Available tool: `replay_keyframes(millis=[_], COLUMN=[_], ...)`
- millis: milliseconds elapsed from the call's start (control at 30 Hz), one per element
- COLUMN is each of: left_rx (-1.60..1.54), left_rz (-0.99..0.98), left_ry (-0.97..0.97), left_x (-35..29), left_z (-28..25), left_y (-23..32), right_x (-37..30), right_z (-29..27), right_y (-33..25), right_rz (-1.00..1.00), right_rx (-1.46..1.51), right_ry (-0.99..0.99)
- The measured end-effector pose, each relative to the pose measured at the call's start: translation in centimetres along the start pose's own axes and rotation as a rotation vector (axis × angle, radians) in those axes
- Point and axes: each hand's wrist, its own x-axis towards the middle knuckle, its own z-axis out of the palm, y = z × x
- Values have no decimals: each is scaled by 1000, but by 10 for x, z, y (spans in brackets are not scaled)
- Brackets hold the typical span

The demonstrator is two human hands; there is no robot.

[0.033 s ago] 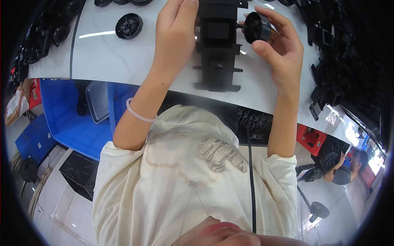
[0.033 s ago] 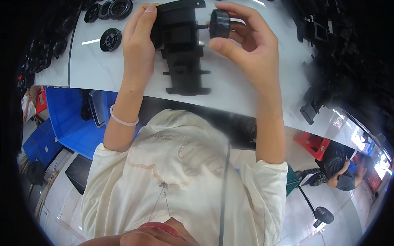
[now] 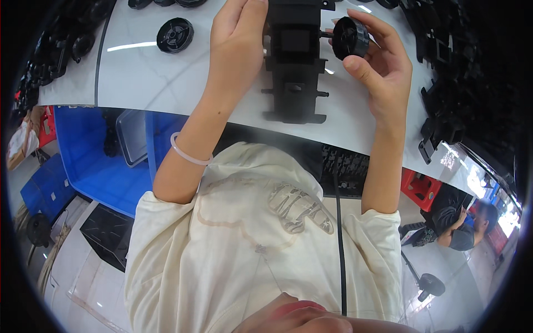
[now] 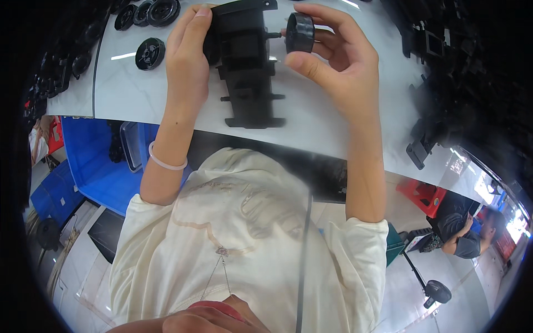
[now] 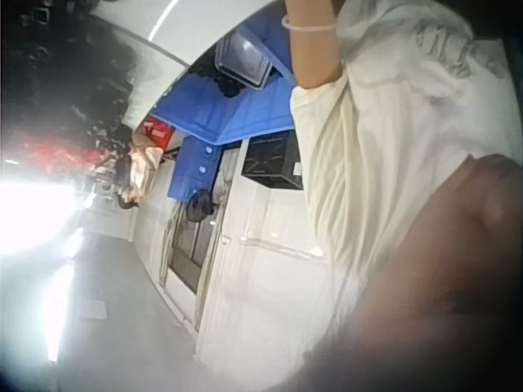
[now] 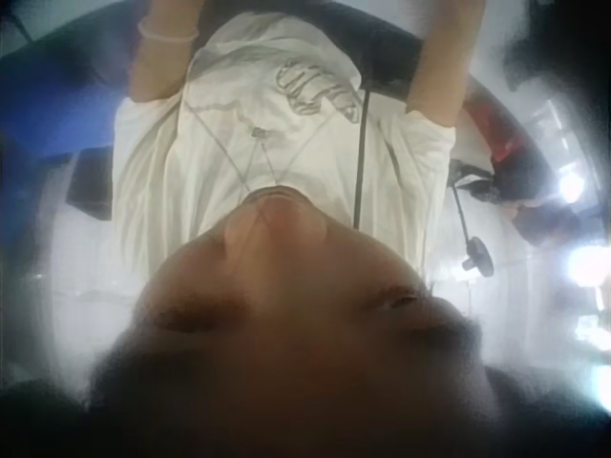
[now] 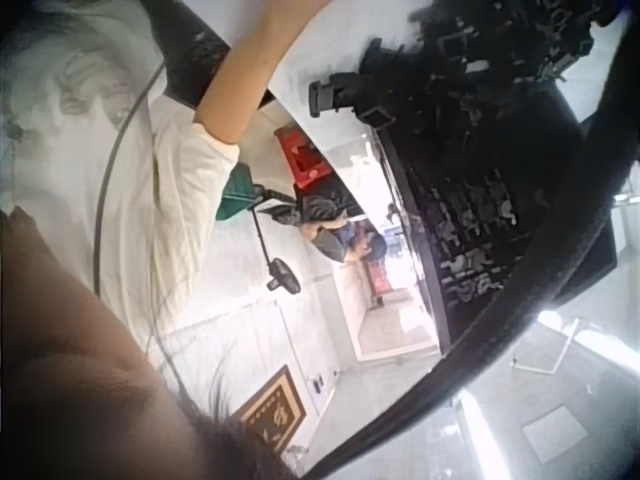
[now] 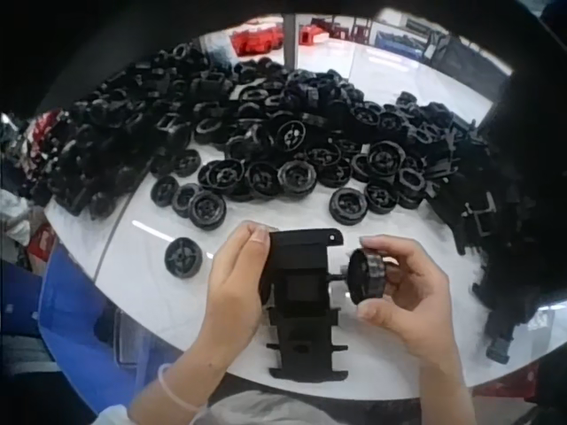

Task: The person assembles toy vehicle chassis by attaching wheels to plastic chassis frames by hand and placing each assembled chassis onto a pile.

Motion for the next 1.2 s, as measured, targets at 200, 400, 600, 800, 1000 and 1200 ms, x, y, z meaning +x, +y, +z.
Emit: replay_keyframes(millis=[200, 400, 600, 800, 1000, 1200], left_rx=[-355, 146, -130, -36, 106, 347], left_rz=[622, 66, 80, 347, 450, 178], left_ry=[-386, -297, -463, -490, -609, -455], left_x=[25, -4, 14, 18, 22, 37], left_z=[-17, -8, 5, 6, 2, -2], left_y=[-47, 5, 6, -16, -14, 7], right_x=[-1, 2, 16, 19, 20, 51], right_z=[7, 13, 43, 42, 37, 12], right_y=[-1, 0, 9, 16, 18, -2], right_rz=[29, -109, -93, -104, -175, -317], right_rx=[-21, 44, 268, 339, 242, -550], right_ry=[-61, -127, 154, 104, 114, 192])
